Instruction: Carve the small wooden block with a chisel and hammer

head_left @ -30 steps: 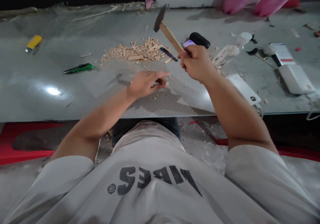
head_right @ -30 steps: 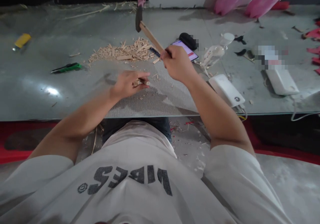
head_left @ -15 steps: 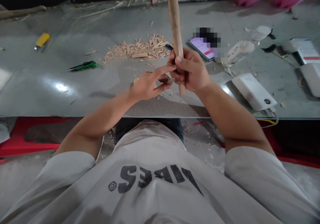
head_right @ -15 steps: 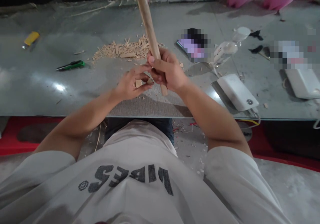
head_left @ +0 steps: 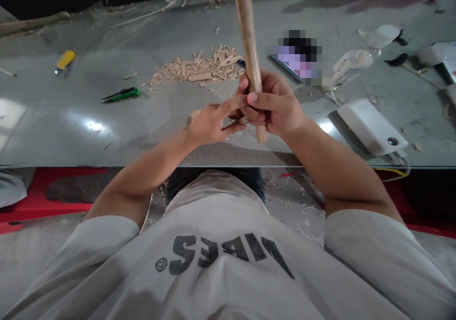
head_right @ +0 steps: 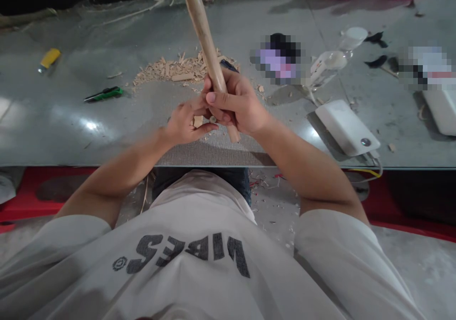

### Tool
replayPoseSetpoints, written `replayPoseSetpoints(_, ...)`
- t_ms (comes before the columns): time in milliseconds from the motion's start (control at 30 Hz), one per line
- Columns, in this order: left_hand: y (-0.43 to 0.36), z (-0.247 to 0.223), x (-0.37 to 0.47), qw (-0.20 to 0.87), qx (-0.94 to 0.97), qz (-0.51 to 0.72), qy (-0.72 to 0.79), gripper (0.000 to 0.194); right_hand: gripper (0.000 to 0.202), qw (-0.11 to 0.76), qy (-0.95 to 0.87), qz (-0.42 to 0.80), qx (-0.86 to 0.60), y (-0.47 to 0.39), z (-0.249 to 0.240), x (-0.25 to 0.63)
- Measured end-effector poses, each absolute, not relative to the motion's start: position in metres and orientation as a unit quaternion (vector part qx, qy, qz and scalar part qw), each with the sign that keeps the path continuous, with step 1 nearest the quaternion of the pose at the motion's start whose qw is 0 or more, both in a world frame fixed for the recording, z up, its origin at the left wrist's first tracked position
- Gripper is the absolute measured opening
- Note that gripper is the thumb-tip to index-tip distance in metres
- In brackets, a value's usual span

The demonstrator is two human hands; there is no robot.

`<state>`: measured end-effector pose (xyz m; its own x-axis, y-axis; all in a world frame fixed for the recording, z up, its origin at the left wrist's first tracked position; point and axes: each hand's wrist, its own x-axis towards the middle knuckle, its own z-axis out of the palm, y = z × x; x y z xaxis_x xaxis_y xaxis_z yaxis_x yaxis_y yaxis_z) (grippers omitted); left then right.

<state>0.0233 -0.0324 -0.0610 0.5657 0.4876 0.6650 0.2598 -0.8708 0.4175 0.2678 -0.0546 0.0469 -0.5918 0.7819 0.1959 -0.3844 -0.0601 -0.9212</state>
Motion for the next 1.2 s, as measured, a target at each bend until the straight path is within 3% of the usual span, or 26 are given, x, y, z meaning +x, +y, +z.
replayPoseSetpoints(1200, -0.028, -0.063, 0.023, 0.115, 0.879, 0.409, 0.217, 0.083, 0.062, 0.44, -0.554, 0.686, -0.17, -0.057, 0.046, 0.266)
